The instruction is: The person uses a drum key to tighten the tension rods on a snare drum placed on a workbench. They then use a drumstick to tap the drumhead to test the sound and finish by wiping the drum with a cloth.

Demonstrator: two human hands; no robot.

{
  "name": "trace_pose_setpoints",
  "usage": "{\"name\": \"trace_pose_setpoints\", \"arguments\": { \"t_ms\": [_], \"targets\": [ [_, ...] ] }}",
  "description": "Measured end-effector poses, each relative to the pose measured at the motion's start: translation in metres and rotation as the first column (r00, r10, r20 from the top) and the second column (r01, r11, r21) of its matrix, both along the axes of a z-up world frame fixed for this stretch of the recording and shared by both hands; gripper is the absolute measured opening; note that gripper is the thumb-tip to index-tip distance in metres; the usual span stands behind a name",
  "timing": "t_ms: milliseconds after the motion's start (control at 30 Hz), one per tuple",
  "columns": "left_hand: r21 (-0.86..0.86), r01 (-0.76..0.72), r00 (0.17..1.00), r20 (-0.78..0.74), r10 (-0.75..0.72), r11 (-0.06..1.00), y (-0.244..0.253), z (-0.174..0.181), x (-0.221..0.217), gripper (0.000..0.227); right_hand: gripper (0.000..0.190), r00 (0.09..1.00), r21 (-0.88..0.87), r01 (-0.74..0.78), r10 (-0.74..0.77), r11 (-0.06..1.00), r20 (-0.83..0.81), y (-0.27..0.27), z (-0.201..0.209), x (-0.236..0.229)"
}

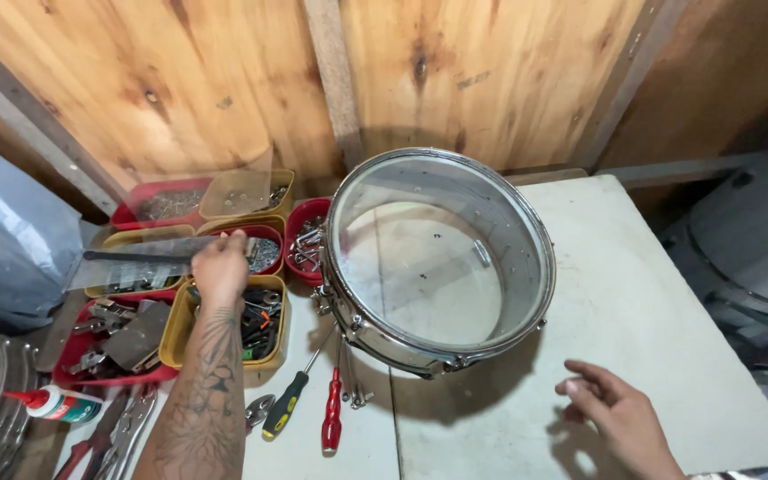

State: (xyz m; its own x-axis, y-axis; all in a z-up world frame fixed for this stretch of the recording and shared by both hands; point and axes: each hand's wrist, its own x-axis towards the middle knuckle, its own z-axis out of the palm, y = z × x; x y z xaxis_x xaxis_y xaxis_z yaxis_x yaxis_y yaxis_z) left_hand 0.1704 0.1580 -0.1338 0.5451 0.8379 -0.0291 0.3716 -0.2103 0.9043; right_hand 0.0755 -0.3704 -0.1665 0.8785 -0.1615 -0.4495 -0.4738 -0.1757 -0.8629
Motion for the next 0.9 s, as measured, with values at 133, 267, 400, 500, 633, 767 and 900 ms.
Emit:
{"name": "trace_pose_setpoints", "arguments": {
  "t_ms": [133, 267, 400, 500, 633, 767, 900],
  "targets": [
    [0.142, 0.382, 0.923, -0.113, -0.368, 0.913, -0.05, 0.019, 0.011, 0.058, 0.051, 0.996, -0.144, 0.045, -0.033, 0.989, 0.079, 0.015, -0.003, 0.04],
    [0.123, 0.52, 0.851, -0.162, -0.5, 0.845, -0.094, 0.046, 0.002, 0.059, 0.061, 0.965, -0.085, 0.044, -0.02, 0.995, 0.263, 0.039, 0.009, 0.049],
    [0.132, 0.509, 0.855, -0.196, -0.481, 0.851, -0.087, 0.026, 0.021, 0.052, 0.055, 0.956, -0.094, 0.034, -0.005, 0.995, 0.294, 0.022, -0.067, 0.082],
    [0.18, 0.463, 0.886, -0.09, -0.454, 0.868, -0.093, 0.025, 0.018, 0.047, 0.047, 0.957, -0.121, 0.058, -0.02, 0.991, 0.29, 0.014, -0.098, 0.093],
    [0.357, 0.41, 0.891, 0.038, -0.452, 0.839, -0.114, 0.024, 0.007, 0.04, 0.038, 0.933, 0.11, 0.12, -0.15, 0.987, 0.328, 0.008, -0.076, 0.077],
    [0.527, 0.361, 0.826, 0.203, -0.526, 0.77, -0.155, 0.054, -0.031, 0.036, 0.042, 0.929, 0.256, 0.108, -0.189, 0.961, 0.318, -0.004, -0.067, 0.052],
    [0.66, 0.365, 0.783, 0.164, -0.6, 0.656, -0.19, 0.075, -0.052, 0.042, 0.048, 0.976, 0.364, 0.137, -0.189, 0.921, 0.109, -0.022, -0.083, 0.037]
  ]
}}
